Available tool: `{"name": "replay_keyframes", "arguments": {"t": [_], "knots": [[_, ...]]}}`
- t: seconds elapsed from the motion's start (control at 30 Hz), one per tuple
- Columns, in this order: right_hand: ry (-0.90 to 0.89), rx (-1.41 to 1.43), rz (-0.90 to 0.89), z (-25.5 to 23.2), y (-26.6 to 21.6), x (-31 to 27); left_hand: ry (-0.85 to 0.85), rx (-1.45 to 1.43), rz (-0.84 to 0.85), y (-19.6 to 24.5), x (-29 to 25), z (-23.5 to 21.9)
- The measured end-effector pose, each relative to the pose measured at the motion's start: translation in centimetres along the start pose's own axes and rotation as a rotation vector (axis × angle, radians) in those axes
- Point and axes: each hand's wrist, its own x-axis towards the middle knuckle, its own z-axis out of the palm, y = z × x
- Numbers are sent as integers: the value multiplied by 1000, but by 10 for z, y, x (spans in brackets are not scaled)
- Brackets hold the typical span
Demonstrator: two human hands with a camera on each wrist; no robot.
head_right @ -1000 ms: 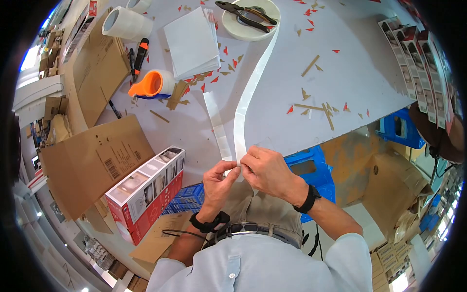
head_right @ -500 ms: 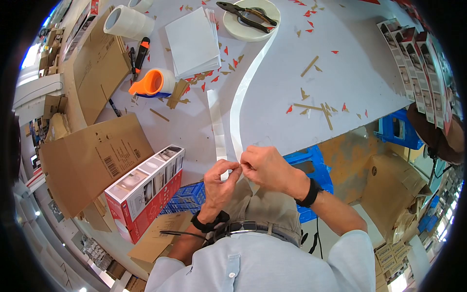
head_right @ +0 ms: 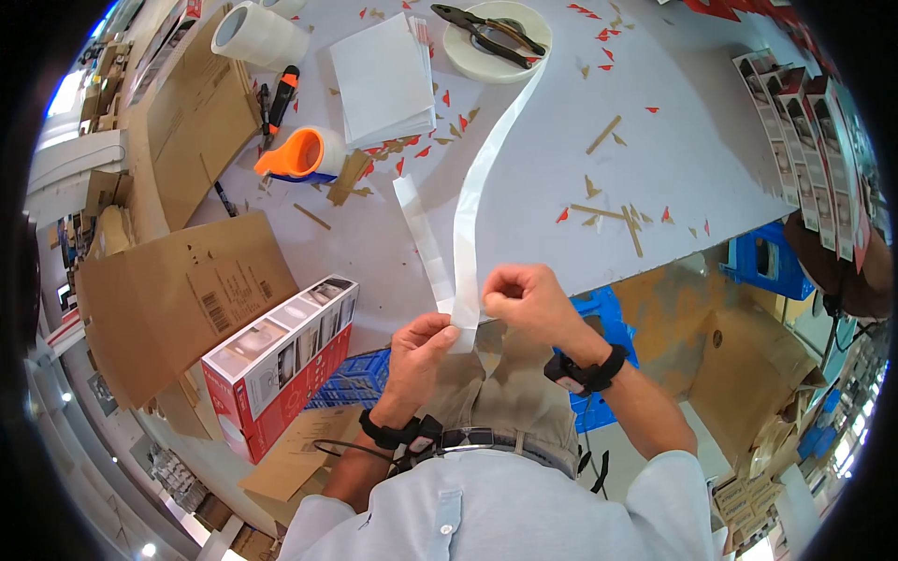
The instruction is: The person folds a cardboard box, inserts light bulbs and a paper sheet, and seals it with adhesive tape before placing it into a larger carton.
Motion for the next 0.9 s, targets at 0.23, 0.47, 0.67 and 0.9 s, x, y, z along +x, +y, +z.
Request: {"name": "replay_keyframes", "arguments": {"t": [0.23, 0.47, 0.67, 0.9], "knots": [[-87, 699, 266, -27, 23, 15, -70, -305, -163, -3, -3, -16], [-177, 553, 245, -9, 3, 45, -31, -75, -51, -5, -10, -19], [-66, 380, 164, -5, -19, 26, 126, 306, -24, 24, -17, 0], [-20, 315, 63, 3, -24, 11, 78, 141, 215, 27, -17, 26]]}}
